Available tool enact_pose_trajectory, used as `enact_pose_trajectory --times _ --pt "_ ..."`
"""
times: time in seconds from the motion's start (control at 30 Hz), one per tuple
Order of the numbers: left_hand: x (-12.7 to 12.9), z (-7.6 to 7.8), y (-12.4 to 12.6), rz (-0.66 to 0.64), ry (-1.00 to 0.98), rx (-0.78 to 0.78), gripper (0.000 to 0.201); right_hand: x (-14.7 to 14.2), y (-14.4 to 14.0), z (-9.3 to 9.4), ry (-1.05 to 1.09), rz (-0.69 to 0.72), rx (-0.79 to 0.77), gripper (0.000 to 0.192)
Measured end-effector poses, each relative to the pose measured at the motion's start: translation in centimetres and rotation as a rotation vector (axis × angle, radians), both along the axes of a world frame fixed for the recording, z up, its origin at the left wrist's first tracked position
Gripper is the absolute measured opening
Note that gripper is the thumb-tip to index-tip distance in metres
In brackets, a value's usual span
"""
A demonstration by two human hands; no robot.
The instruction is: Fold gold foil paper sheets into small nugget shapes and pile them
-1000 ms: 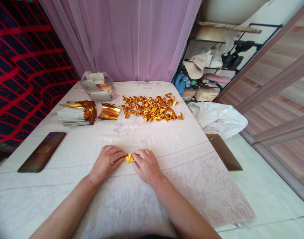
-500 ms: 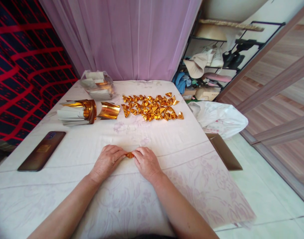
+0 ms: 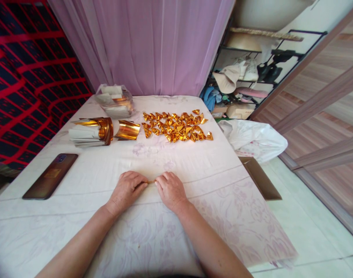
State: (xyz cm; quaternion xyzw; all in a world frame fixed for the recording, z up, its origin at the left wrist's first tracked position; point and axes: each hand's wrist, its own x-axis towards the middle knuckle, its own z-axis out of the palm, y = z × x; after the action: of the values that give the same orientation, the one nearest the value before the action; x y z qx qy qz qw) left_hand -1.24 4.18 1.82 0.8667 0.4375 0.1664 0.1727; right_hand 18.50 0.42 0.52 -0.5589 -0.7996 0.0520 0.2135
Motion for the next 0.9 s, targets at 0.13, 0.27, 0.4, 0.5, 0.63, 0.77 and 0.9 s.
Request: enact_pose_trajectory --times 0.13,0.27,0.4,0.5,0.63,0.77,0.9 --pt "0.17 0.36 -0.08 0.038 0.023 -0.016 0.016 -0.13 0.23 0.16 -0.018 -0.025 -0.038 0.021" --pt "0.18 0.65 -0.09 0.025 0.035 -0.037 0.017 0.05 0.13 0.4 -0.009 -0.006 -0.069 0.019" --pt "0.17 0.5 -0.15 0.001 0.006 -0.044 0.015 0.19 -0.02 0.49 0.021 0.014 -0.084 0.017" --pt "0.3 0.41 -0.07 -0.015 0.012 -0.044 0.016 0.04 0.09 0.65 -0.013 -0.009 -0.103 0.019" --pt "0.61 0.6 0.13 -0.018 0.03 -0.054 0.019 -0.28 0.39 0.89 -0.082 -0.047 -0.125 0.021" --pt "0.88 0.81 0.01 0.009 0.069 -0.061 0.022 -0.44 0.65 0.7 -0.072 -0.073 -0.119 0.016" --pt "1.03 0.79 -0.35 0.079 0.062 -0.058 0.016 -0.49 0.86 0.19 -0.013 -0.115 -0.116 0.008"
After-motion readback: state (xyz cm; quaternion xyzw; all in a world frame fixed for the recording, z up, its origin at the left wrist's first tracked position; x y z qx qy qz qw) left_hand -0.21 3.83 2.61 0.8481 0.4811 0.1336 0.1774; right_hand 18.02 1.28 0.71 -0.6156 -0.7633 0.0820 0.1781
